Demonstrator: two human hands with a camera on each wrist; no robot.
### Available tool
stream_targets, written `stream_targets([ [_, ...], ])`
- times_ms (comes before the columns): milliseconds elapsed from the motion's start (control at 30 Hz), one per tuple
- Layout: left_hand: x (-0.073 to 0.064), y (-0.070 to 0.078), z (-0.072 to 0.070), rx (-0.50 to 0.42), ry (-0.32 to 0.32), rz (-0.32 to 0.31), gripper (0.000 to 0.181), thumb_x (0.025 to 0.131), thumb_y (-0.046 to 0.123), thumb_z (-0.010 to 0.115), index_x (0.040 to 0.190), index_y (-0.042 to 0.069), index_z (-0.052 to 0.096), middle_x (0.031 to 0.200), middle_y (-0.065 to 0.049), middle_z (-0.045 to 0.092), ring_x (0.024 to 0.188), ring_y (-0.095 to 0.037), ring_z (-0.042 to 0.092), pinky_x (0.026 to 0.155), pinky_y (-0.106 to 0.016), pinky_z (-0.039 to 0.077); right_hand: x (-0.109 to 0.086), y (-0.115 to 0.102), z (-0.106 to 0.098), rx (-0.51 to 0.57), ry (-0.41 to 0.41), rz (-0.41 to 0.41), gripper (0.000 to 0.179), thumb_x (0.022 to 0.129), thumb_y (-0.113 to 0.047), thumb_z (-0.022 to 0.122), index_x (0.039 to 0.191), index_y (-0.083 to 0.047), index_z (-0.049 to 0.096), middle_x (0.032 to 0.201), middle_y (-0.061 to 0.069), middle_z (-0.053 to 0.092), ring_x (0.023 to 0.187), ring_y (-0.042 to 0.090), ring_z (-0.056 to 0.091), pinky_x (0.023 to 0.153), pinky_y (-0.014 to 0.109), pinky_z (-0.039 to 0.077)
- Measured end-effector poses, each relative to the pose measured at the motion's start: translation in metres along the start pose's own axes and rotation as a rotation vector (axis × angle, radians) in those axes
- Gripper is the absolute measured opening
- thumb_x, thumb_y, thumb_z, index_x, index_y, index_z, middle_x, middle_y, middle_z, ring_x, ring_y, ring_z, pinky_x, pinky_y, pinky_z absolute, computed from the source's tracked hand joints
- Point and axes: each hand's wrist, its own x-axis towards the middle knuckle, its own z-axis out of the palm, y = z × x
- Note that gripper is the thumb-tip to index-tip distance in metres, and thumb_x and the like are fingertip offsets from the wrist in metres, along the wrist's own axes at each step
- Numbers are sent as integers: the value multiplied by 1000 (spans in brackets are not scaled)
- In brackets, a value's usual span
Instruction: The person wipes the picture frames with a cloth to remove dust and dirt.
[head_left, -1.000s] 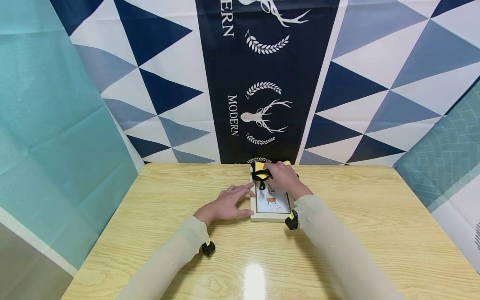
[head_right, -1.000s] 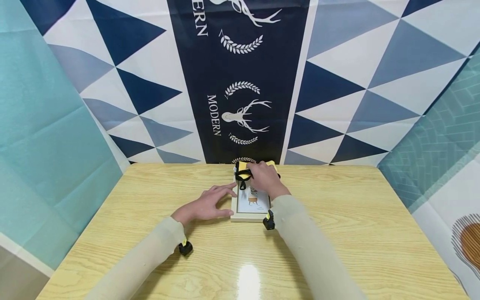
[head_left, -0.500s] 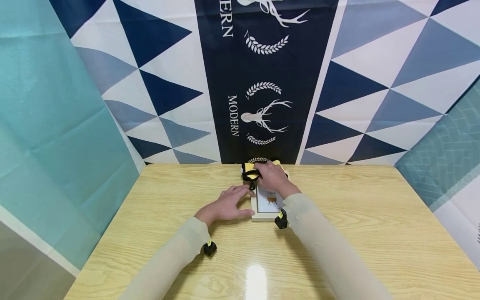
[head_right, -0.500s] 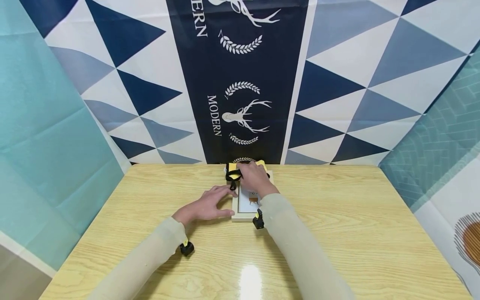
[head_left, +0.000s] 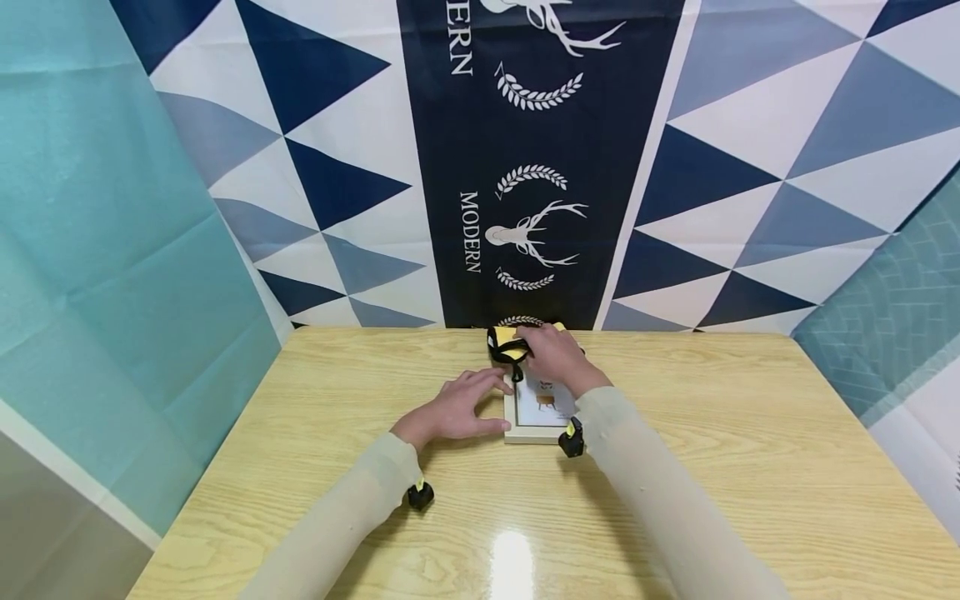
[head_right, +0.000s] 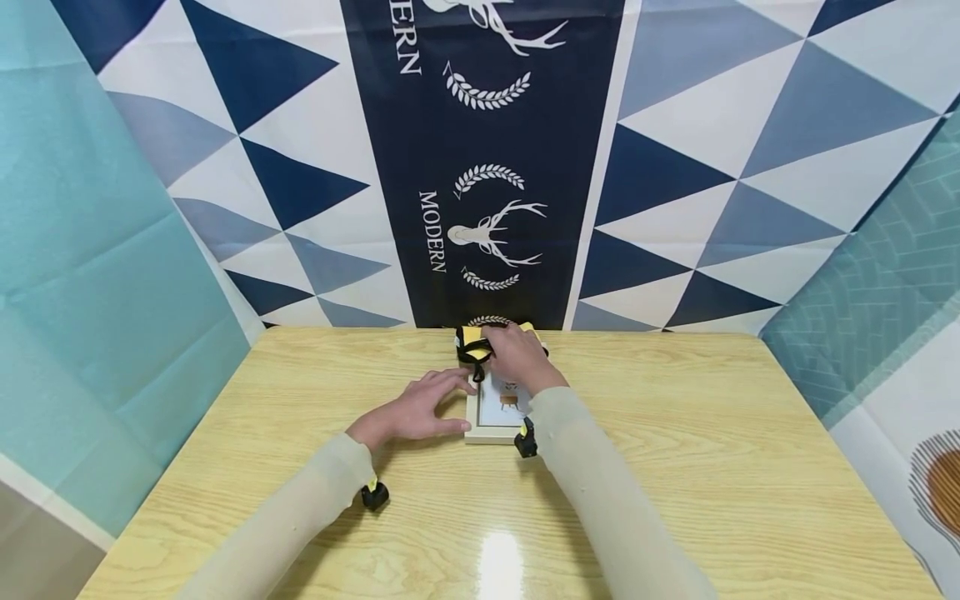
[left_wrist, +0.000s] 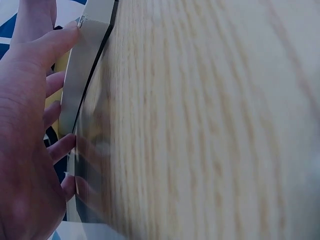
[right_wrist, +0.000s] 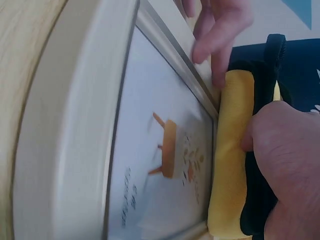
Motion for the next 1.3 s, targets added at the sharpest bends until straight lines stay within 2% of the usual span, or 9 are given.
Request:
stream_targets([
  [133,0,-1,0,-1,1,9,58,106,56,72,156,30,60,190,3,26,170,-39,35,132,-72,32,-2,10,-5,-3,-23,29,47,102,-9,71,148,-8,68,138,19,79,126,44,71,108,66,57],
  [400,-1,-1,-1,-5,-12,5,59,106,57,72,156,30,60,191,8,23,170,-38,35,133,-72,31,14,79,31,-1,46,18,47,97,-14,72,144,-14,68,123,15,81,110,42,73,82,61,58],
  [533,-3,-1,-1,-13,-9,8,58,106,57,72,156,29,60,191,6,24,169,-40,35,132,-74,30,5,69,17,14,32,32,42,95,-10,71,137,-13,71,117,15,82,108,43,73,84,63,58],
  [567,-3,-1,0,-12,-9,8,58,106,57,72,156,29,60,191,6,24,169,-40,36,132,-74,31,8,75,23,4,54,18,40,94,-11,70,135,-14,71,114,14,82,105,41,73,81,63,58],
  [667,-2,-3,1,-9,-11,8,57,106,57,72,156,30,60,191,8,22,170,-39,35,132,-72,31,-3,59,4,42,36,6,39,96,-9,69,134,-11,71,113,17,81,100,42,71,80,61,57],
  [767,-1,-4,3,-11,-11,13,57,106,57,71,156,30,60,191,8,22,170,-39,35,132,-72,31,5,75,13,62,73,-20,39,95,-10,68,133,-15,71,109,13,80,89,33,68,73,57,53],
  [900,0,-4,4,-16,-5,20,57,107,56,71,155,28,60,191,6,23,170,-39,35,131,-73,32,14,85,7,105,90,-26,36,98,-8,66,133,-16,71,112,12,80,88,28,67,75,57,52],
  [1100,0,-4,4,-15,-12,24,58,107,57,70,156,28,60,191,6,22,170,-40,34,131,-73,32,19,87,-10,167,36,-13,34,102,-7,63,135,-12,69,112,18,77,85,33,63,77,53,51],
  [1300,0,-1,1,-7,-14,21,59,107,57,70,157,29,59,192,7,20,171,-40,34,132,-71,32,33,111,5,219,-79,1,48,103,-10,58,151,-13,62,137,21,75,92,32,66,87,52,53],
])
